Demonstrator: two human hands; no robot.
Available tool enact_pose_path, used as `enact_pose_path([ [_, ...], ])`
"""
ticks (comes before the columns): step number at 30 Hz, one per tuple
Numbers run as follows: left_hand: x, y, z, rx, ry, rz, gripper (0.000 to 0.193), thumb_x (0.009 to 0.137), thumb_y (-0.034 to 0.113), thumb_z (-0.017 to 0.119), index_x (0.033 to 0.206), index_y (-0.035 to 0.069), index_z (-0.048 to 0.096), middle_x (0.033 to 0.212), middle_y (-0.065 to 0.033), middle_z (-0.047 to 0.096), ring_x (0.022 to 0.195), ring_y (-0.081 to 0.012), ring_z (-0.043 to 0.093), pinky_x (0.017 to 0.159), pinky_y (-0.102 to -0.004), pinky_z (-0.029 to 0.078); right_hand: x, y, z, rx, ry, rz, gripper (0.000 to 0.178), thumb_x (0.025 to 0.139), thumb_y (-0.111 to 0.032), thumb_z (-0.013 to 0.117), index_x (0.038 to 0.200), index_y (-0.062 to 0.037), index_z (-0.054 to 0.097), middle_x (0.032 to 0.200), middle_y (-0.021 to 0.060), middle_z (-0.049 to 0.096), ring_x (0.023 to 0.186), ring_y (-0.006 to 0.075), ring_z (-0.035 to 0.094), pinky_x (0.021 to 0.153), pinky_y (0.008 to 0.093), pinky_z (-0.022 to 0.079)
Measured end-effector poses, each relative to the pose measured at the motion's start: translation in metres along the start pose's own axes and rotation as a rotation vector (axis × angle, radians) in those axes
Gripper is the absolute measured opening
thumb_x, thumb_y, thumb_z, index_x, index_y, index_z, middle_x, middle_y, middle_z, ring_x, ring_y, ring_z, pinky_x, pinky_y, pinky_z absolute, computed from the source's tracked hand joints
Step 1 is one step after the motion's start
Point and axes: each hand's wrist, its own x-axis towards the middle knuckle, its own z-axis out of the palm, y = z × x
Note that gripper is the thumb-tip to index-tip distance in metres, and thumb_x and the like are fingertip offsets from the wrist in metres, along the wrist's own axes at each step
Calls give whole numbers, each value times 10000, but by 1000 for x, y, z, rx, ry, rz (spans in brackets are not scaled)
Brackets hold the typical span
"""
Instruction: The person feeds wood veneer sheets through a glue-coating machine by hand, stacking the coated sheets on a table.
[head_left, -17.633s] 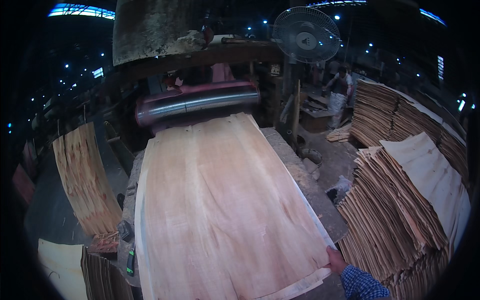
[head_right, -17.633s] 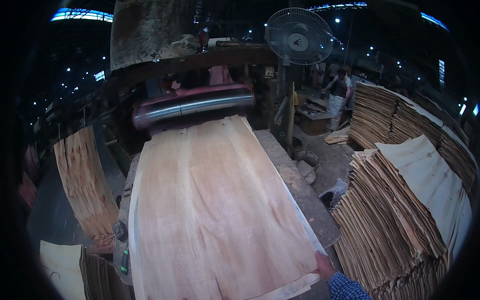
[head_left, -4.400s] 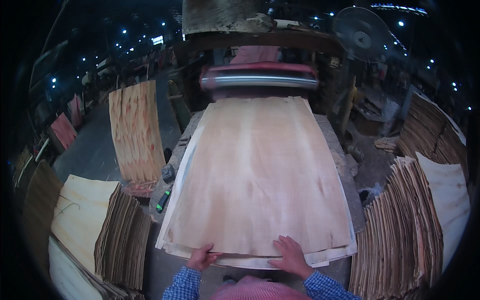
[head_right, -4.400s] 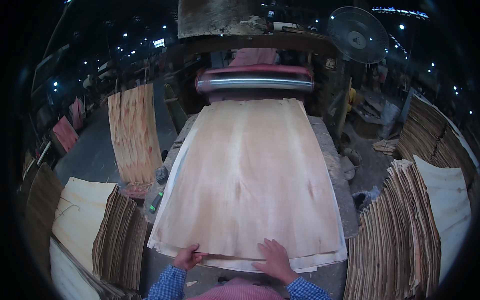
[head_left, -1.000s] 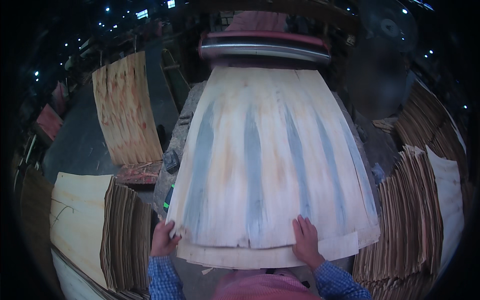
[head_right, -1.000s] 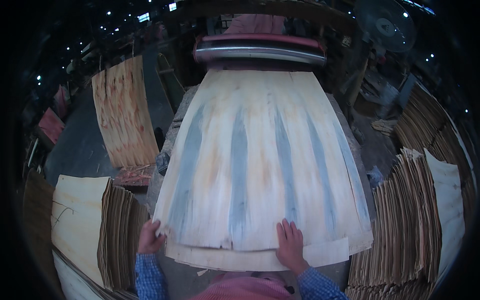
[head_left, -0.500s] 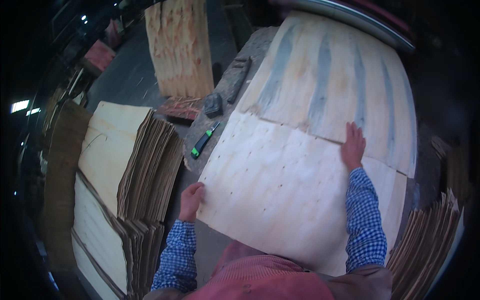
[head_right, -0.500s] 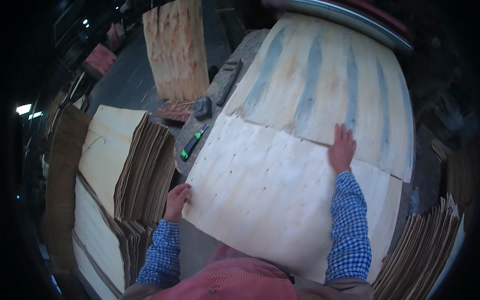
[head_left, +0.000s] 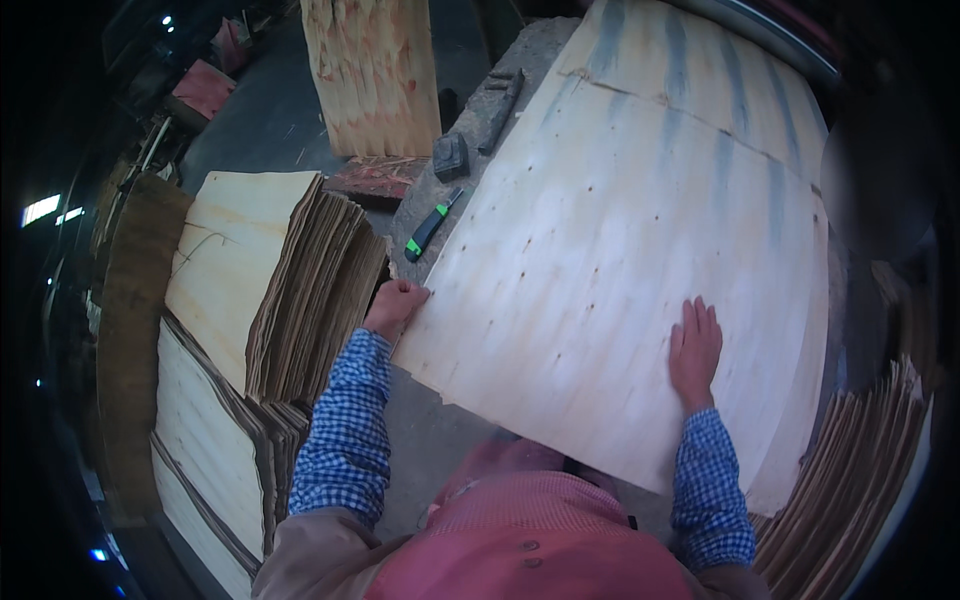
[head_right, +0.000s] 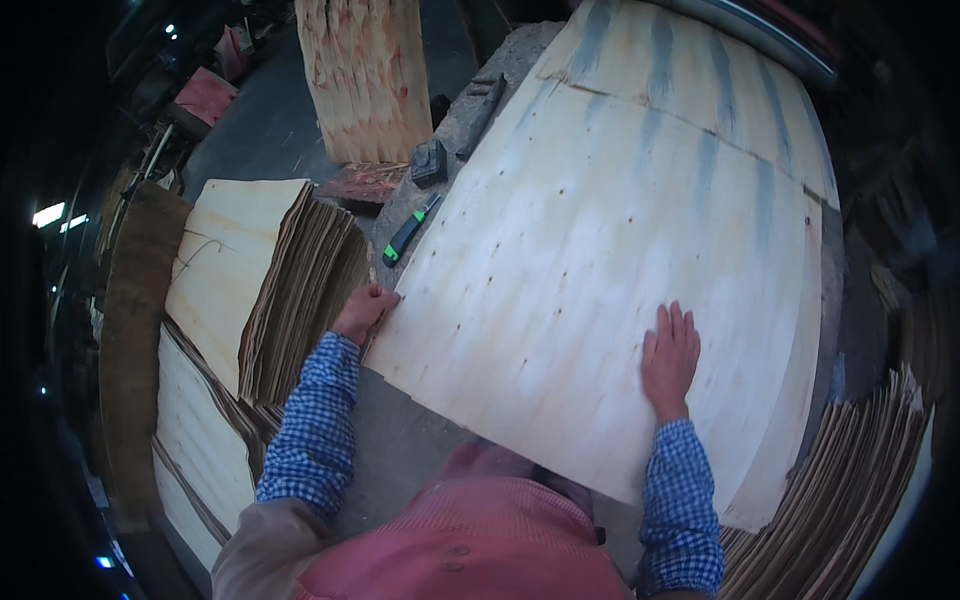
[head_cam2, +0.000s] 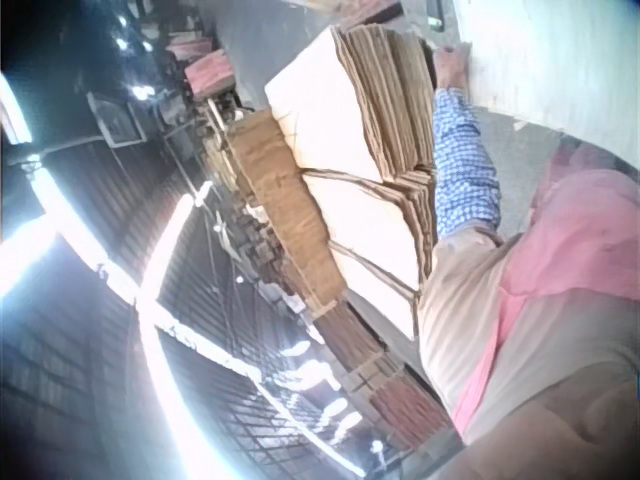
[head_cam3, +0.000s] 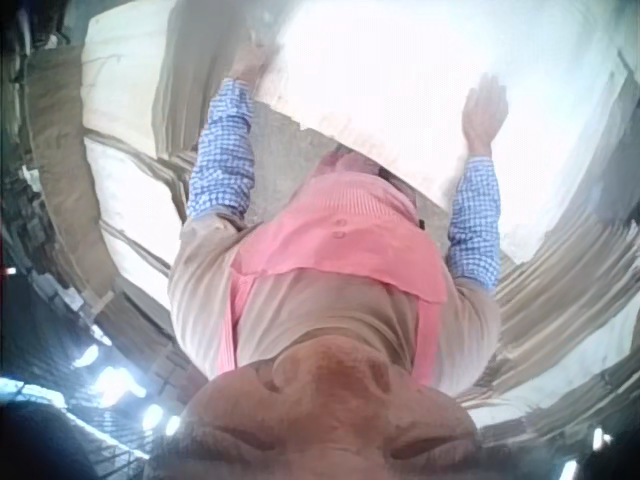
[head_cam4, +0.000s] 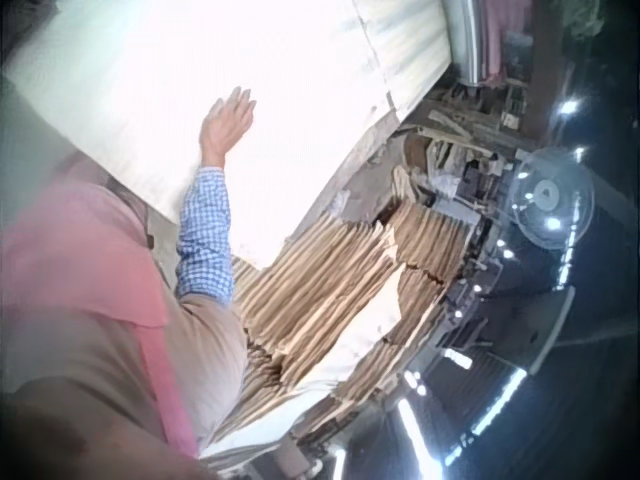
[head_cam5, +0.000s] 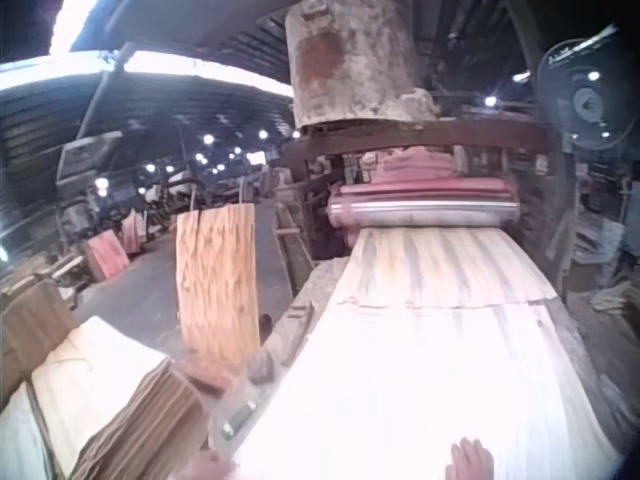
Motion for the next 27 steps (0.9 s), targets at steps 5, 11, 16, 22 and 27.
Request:
enact_pose_path([
  [5,-44,-21,-21,-461,-388,42,399,921,228,643,1235,1,553,1052,-108,653,880,-196,651,753,-339,550,-140,-44,-37,45,-98,47,505,904,-221,600,1370,-52,502,1480,168,420,1393,397,331,1119,546,262],
  [11,-146,-72,25,-1240,-604,34,479,984,228,554,1360,-41,425,1245,-208,611,1083,-340,655,841,-449,593,-203,-87,-64,120,-154,75,638,828,-349,695,1359,-49,510,1475,174,413,1385,417,327,1112,566,260],
  [16,-117,-105,53,-935,-636,-120,483,984,158,542,1402,-14,372,1187,-219,628,911,-304,712,641,-355,631,-212,-103,-90,106,-205,-58,746,768,-435,743,1379,-87,495,1478,141,412,1379,401,340,1094,592,273],
  [22,-193,-11,34,-1037,-813,66,514,975,98,518,1427,-28,308,1158,-248,628,891,-355,712,597,-315,622,-220,-71,-117,27,-72,127,783,652,-130,727,1393,-86,479,1482,174,397,1380,392,346,1095,585,279],
  [27,-187,-67,18,-833,-880,-48,571,975,71,531,1470,-1,255,1254,-270,579,882,-374,707,649,-347,623,-240,-79,-158,42,-154,170,767,648,-53,647,1394,-53,467,1467,190,414,1363,410,362,1079,593,294],
])
